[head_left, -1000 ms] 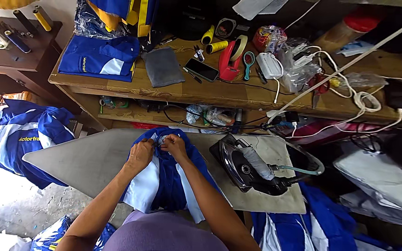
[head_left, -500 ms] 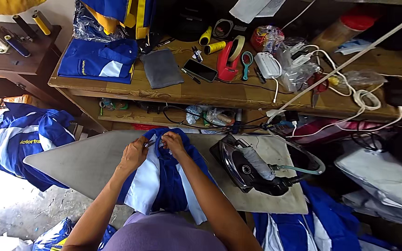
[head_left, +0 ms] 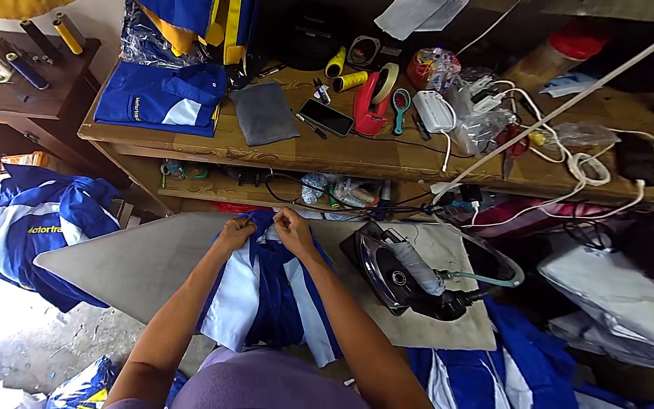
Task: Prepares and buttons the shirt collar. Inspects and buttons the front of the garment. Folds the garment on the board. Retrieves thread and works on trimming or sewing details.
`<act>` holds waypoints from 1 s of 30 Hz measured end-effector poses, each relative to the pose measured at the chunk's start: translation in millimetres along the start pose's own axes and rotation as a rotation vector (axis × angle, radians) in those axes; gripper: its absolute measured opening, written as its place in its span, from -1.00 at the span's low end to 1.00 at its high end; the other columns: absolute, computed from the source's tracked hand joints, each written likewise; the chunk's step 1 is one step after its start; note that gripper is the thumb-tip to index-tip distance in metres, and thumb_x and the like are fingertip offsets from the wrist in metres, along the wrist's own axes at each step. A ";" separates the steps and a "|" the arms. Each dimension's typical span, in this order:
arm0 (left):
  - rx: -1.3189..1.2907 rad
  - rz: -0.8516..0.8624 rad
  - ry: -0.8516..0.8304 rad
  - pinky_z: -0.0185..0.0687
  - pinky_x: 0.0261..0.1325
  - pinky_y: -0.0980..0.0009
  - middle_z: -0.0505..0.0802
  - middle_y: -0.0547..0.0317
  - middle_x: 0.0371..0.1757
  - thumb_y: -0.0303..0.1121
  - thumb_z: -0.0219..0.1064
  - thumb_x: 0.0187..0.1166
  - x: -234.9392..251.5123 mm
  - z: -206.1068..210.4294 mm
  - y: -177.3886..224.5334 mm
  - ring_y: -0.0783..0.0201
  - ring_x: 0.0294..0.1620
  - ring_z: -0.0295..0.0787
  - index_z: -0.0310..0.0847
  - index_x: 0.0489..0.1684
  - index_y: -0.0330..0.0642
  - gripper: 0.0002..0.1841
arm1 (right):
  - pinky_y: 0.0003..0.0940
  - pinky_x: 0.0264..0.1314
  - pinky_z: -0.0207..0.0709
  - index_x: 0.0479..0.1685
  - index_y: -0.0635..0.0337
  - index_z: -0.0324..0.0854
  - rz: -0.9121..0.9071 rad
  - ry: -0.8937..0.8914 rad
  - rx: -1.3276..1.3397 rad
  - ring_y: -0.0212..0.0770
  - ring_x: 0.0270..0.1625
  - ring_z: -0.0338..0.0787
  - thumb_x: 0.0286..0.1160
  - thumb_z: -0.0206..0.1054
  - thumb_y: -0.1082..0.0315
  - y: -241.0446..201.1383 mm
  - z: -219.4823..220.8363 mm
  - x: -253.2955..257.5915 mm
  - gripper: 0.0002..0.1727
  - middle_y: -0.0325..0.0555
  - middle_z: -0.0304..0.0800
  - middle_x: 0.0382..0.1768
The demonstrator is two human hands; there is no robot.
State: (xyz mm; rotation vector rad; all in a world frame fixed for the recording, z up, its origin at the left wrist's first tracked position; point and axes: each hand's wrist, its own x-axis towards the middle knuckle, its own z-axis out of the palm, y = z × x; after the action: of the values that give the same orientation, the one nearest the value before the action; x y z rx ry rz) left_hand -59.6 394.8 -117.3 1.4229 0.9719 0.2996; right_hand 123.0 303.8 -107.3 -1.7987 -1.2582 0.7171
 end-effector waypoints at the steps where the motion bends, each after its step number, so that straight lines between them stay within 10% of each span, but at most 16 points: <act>1: -0.144 -0.075 -0.034 0.21 -0.65 0.58 0.47 0.43 -0.68 -0.35 0.24 0.71 -3.1 -1.6 -0.3 0.54 -0.75 0.25 0.63 -0.31 -0.16 -0.83 | -0.33 -0.16 0.60 -0.20 0.33 0.68 0.008 0.020 0.031 -0.26 -0.30 0.69 0.57 0.21 0.37 -0.7 0.7 -0.8 -0.80 -0.01 0.71 -0.33; 7: -0.484 -0.261 -0.041 0.14 -0.78 0.64 0.33 0.47 -0.81 -0.40 0.19 0.75 -18.4 -9.2 -7.3 0.56 -0.87 0.17 0.53 -0.40 -0.08 -0.79 | -0.21 0.02 0.79 0.00 0.40 0.56 0.127 0.158 0.506 -0.18 -0.15 0.86 0.71 0.11 0.47 -15.1 -18.9 0.0 -0.83 0.06 0.82 -0.04; 15: -0.511 -0.231 0.027 0.17 -0.77 0.64 0.35 0.45 -0.80 -0.42 0.19 0.76 -16.3 -19.1 -5.1 0.55 -0.85 0.20 0.56 -0.34 -0.14 -0.82 | -0.38 -0.28 0.73 -0.36 0.00 0.51 0.072 0.067 0.779 -0.35 -0.44 0.75 0.81 -0.21 0.23 -21.8 -90.9 -25.5 -0.59 -0.31 0.72 -0.47; 22: -0.502 -0.252 0.010 0.17 -0.77 0.66 0.36 0.45 -0.79 -0.42 0.19 0.76 -8.9 -17.1 0.1 0.56 -0.85 0.20 0.55 -0.33 -0.13 -0.82 | -0.31 -0.25 0.71 0.28 0.29 0.62 0.422 -0.364 0.232 -0.26 -0.29 0.82 0.73 0.27 0.23 -0.7 -67.8 -76.3 -0.65 -0.05 0.87 -0.09; 30: -0.505 -0.271 0.051 0.20 -0.77 0.65 0.37 0.45 -0.79 -0.42 0.19 0.75 -5.6 -17.2 -2.4 0.56 -0.85 0.21 0.55 -0.33 -0.13 -0.82 | -0.53 -0.49 0.60 -0.17 0.32 0.71 0.344 -0.143 0.537 -0.40 -0.47 0.78 0.62 0.34 0.42 15.2 -15.9 -78.4 -0.88 -0.13 0.89 -0.29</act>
State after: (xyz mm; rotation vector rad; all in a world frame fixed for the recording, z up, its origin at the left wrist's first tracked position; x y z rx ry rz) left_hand -76.1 402.3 -114.9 0.8186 1.0284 0.3506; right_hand 116.4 222.8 -112.0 -1.5376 -0.7419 1.2606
